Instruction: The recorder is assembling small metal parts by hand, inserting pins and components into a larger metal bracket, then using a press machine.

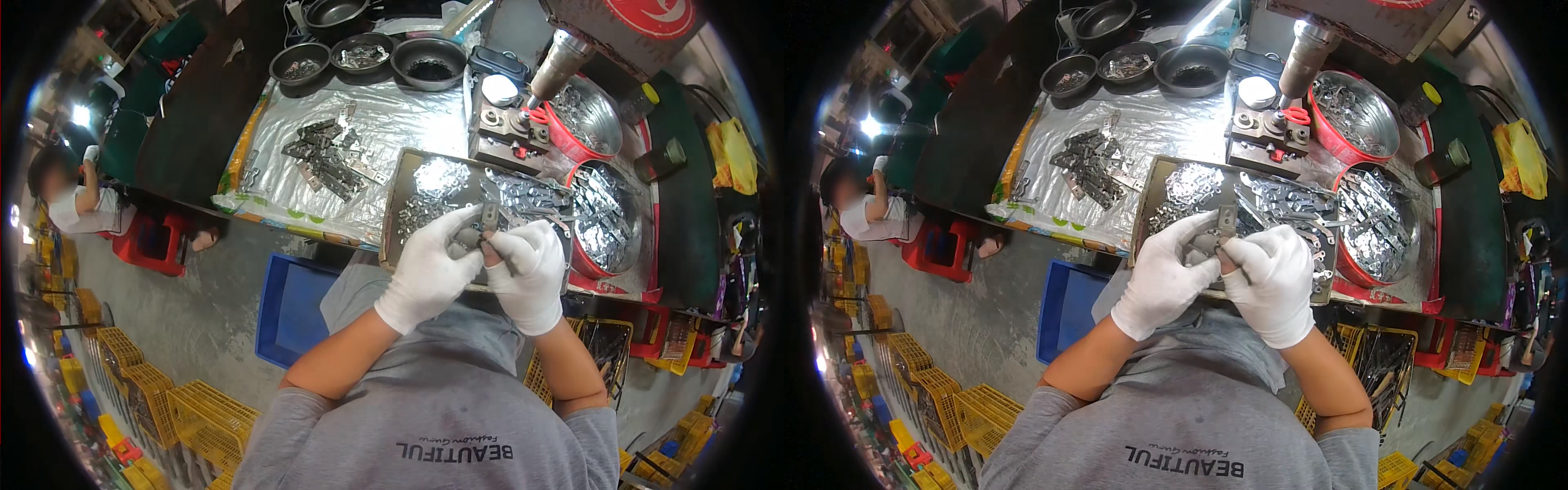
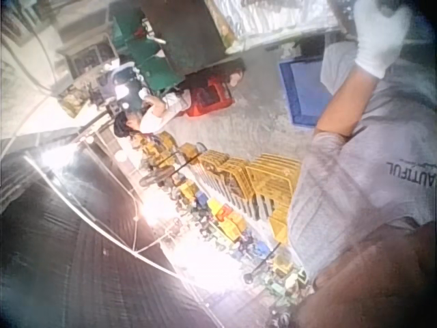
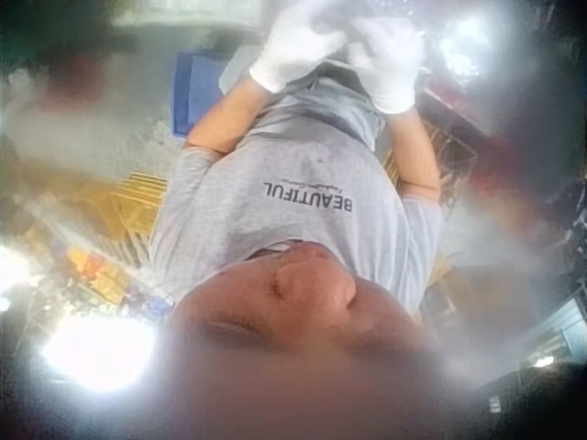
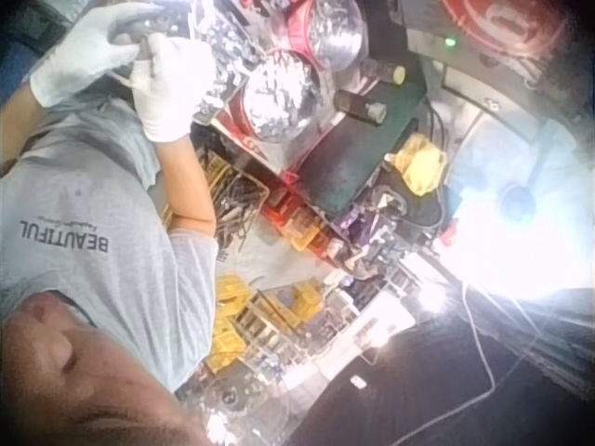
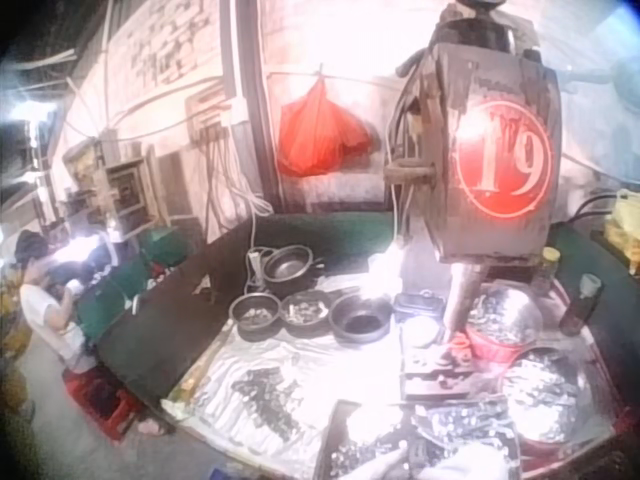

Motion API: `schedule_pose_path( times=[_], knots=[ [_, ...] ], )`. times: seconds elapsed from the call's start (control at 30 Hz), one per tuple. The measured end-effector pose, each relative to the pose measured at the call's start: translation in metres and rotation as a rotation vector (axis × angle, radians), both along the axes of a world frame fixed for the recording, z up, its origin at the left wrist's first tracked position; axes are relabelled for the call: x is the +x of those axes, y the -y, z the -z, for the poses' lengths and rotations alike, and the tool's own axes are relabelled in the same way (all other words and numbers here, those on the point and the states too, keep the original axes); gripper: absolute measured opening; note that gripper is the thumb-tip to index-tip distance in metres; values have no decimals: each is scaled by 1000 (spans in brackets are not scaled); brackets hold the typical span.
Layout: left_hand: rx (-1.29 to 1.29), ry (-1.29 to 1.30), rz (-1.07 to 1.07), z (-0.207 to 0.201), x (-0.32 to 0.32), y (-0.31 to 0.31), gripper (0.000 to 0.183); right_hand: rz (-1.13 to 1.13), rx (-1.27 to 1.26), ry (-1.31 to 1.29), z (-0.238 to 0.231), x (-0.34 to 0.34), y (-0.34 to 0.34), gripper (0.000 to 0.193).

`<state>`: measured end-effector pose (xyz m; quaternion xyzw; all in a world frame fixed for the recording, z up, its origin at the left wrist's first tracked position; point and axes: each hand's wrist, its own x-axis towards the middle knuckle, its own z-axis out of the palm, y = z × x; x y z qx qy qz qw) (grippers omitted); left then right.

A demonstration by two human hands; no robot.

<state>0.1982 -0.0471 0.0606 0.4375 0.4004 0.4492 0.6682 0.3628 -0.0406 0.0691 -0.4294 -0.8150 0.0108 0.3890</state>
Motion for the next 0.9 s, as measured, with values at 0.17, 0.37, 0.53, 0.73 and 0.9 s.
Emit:
schedule_pose_path(
  times=[0.17,0.37,0.53,0.73,0.9],
  knots=[
    [-18,27,-24,-2,1,0,52,-15,-122,-186,7,0,2,23],
    [7,-48,-23,-4,0,-2,53,32,-134,-233,13,-6,5,22],
    [10,-94,-16,-11,-1,-2,54,87,-199,-357,19,-10,9,18],
    [19,-103,-32,-10,2,-1,53,112,-225,-343,16,-11,11,13],
    [-8,-122,-11,-17,2,0,51,145,-322,-405,11,-13,12,12]
  ],
)
